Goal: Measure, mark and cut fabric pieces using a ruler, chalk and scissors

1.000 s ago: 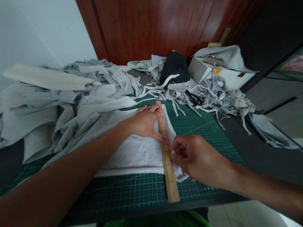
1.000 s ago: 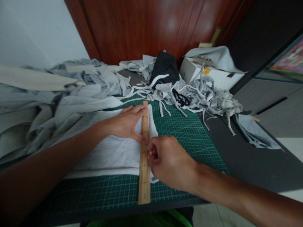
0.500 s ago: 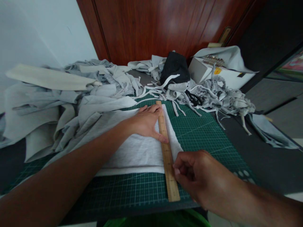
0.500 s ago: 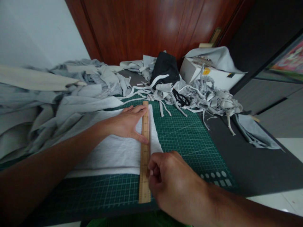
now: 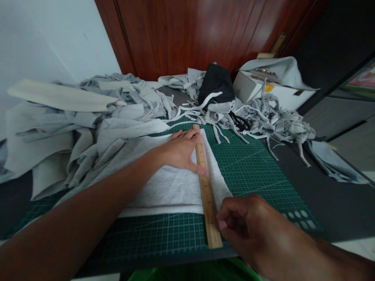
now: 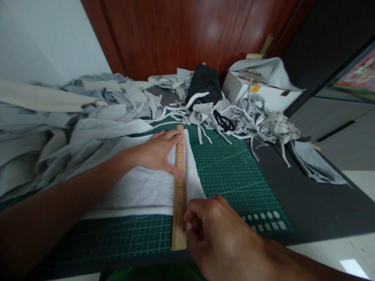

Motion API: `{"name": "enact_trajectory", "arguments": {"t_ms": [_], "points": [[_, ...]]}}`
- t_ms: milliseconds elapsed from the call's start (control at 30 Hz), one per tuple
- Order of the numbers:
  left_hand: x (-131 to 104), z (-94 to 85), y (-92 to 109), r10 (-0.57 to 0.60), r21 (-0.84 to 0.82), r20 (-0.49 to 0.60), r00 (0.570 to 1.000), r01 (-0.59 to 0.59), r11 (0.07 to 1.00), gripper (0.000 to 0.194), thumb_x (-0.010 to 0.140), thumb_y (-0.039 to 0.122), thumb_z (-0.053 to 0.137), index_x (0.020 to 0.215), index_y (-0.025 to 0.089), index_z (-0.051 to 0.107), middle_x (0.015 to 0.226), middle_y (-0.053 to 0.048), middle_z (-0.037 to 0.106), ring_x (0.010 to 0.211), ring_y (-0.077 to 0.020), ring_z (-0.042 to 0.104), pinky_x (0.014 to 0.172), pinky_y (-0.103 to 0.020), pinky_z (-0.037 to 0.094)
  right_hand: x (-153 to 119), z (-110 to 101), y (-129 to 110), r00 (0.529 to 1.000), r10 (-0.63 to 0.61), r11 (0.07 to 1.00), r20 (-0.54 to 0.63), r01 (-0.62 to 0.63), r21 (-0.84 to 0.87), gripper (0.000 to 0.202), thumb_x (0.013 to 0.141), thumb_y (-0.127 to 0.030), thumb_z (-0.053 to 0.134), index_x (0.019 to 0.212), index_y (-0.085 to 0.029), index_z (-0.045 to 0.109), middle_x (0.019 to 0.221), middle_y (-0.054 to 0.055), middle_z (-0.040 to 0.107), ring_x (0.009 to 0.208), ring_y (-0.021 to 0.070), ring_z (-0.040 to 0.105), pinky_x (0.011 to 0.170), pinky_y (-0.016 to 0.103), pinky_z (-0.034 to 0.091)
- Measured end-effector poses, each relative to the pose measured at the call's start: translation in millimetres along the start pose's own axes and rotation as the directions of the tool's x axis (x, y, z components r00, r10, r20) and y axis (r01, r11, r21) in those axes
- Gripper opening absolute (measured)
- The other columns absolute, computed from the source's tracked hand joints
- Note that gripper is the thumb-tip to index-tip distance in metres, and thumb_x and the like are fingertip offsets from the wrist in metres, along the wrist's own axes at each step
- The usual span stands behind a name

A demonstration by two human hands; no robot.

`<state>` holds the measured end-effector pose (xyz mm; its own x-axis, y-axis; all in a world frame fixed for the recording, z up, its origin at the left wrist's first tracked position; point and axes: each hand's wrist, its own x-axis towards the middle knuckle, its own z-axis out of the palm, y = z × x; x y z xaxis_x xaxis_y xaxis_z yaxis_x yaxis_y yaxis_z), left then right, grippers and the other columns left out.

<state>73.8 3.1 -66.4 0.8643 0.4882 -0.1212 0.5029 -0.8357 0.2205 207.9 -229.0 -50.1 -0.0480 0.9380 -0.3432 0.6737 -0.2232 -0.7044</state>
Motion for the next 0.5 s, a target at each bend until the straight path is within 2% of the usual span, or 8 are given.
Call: {"name": "enact_trajectory", "arguments": {"t_ms": [167, 333, 400, 500], "points": [[1, 1.3, -1, 0.009, 0.0, -0.012, 1.0, -0.009, 1.0, 0.142, 0.062, 0.093, 0.061, 0.168, 0.011, 0.013, 0.176, -0.022, 0.014, 0.161, -0.0424, 0.015, 0.131, -0.052, 0.007, 1, -13, 4, 1.0, -0.021, 0.997, 0.003, 0.021, 0.08, 0.009, 0.086, -0.02, 0.063, 0.08, -0.021, 0.071, 0.066, -0.001, 0.062, 0.056, 0.011, 0.048, 0.046, 0.022, 0.033], [1, 0.2, 0, -0.001, 0.006, 0.001, 1.0, 0.001, 1.0, 0.148, 0.059, 0.096, 0.06, 0.167, 0.006, 0.013, 0.175, -0.024, 0.012, 0.161, -0.043, 0.014, 0.131, -0.052, 0.006, 17, -32, 4, 0.989, -0.069, 0.934, -0.129, 0.109, 0.34, 0.013, 0.091, -0.028, 0.065, 0.1, -0.021, 0.07, 0.069, -0.003, 0.06, 0.053, 0.0094, 0.044, 0.045, 0.022, 0.032], [1, -0.2, 0, 0.001, 0.003, 0.0, 1.0, -0.001, 1.0, 0.146, 0.061, 0.095, 0.061, 0.168, 0.009, 0.013, 0.176, -0.023, 0.013, 0.161, -0.0423, 0.014, 0.131, -0.052, 0.007, 20, -31, 3, 0.989, -0.071, 0.928, -0.127, 0.112, 0.355, 0.012, 0.089, -0.028, 0.066, 0.097, -0.02, 0.07, 0.067, -0.004, 0.058, 0.052, 0.009, 0.044, 0.045, 0.022, 0.033], [0, 0.1, 0, 0.008, -0.005, -0.001, 1.0, -0.008, 1.0, 0.143, 0.062, 0.093, 0.062, 0.168, 0.012, 0.012, 0.176, -0.022, 0.013, 0.162, -0.042, 0.014, 0.131, -0.053, 0.008, 17, -22, 4, 0.997, -0.062, 0.963, -0.044, 0.071, 0.262, 0.006, 0.087, -0.023, 0.065, 0.083, -0.02, 0.068, 0.066, -0.003, 0.058, 0.054, 0.0095, 0.046, 0.047, 0.022, 0.034]]}}
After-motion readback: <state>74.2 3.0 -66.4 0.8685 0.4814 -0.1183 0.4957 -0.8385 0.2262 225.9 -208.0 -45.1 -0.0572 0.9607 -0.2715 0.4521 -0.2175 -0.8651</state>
